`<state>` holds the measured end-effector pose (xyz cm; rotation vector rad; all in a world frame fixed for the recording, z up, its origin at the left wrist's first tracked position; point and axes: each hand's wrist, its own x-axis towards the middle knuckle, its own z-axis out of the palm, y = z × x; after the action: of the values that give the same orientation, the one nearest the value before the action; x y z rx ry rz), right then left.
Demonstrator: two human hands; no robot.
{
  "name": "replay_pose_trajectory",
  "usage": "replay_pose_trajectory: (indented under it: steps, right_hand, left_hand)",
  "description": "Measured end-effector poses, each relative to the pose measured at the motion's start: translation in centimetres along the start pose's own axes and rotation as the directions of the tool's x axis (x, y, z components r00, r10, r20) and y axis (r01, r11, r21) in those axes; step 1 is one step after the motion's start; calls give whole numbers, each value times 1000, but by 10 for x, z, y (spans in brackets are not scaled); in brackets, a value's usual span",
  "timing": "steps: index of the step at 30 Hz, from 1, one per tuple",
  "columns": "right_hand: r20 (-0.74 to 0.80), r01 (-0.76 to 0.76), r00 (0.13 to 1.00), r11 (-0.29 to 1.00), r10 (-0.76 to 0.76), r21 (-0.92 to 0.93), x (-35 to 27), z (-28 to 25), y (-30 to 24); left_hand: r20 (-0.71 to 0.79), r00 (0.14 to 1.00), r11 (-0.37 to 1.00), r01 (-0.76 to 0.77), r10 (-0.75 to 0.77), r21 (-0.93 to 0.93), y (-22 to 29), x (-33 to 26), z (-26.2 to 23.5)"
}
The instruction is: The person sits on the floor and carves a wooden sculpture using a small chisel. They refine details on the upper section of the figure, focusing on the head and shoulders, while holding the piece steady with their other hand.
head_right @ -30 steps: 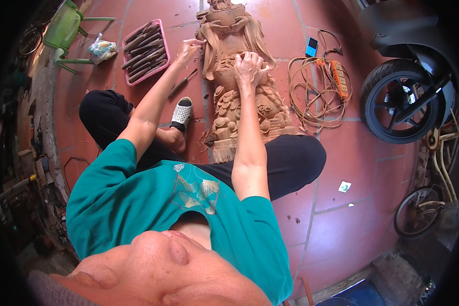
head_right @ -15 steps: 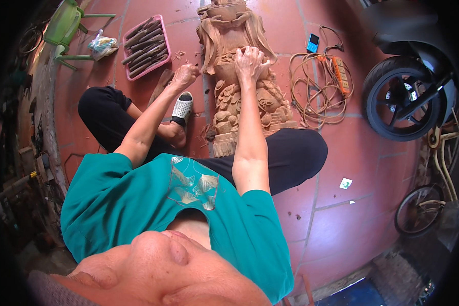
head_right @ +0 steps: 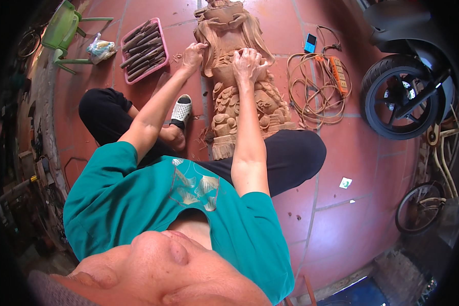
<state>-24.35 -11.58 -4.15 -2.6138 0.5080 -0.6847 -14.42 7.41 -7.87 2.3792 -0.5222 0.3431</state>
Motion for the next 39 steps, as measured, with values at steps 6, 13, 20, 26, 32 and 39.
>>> replay_pose_trajectory:
  steps: [6, 13, 20, 26, 32, 39]
  right_hand:
    - [-14, -2, 1000, 998, 1, -64, -2, -8, 0]
    - [-25, -5, 1000, 1000, 4, -22, -2, -4, 4]
    - [-12, -17, 1000, 999, 17, -44, 0, -6, 2]
    - [0, 9, 1000, 998, -9, -64, 1, -3, -2]
    - [36, -18, 999, 998, 20, -53, -2, -8, 0]
    - [-28, -3, 1000, 999, 2, -48, 0, 1, 6]
  left_hand:
    - [168, 983, 994, 56, -70, 89, 18, -63, -9]
    - [597, 735, 904, 51, -323, 425, 35, -61, -63]
    - [246, 957, 988, 153, -154, 25, 20, -20, -48]
    - [125, 992, 990, 15, -32, 138, 25, 16, -14]
    - [398, 910, 931, -242, 120, 274, 28, -31, -22]
    - [571, 809, 946, -62, -138, 318, 18, -71, -53]
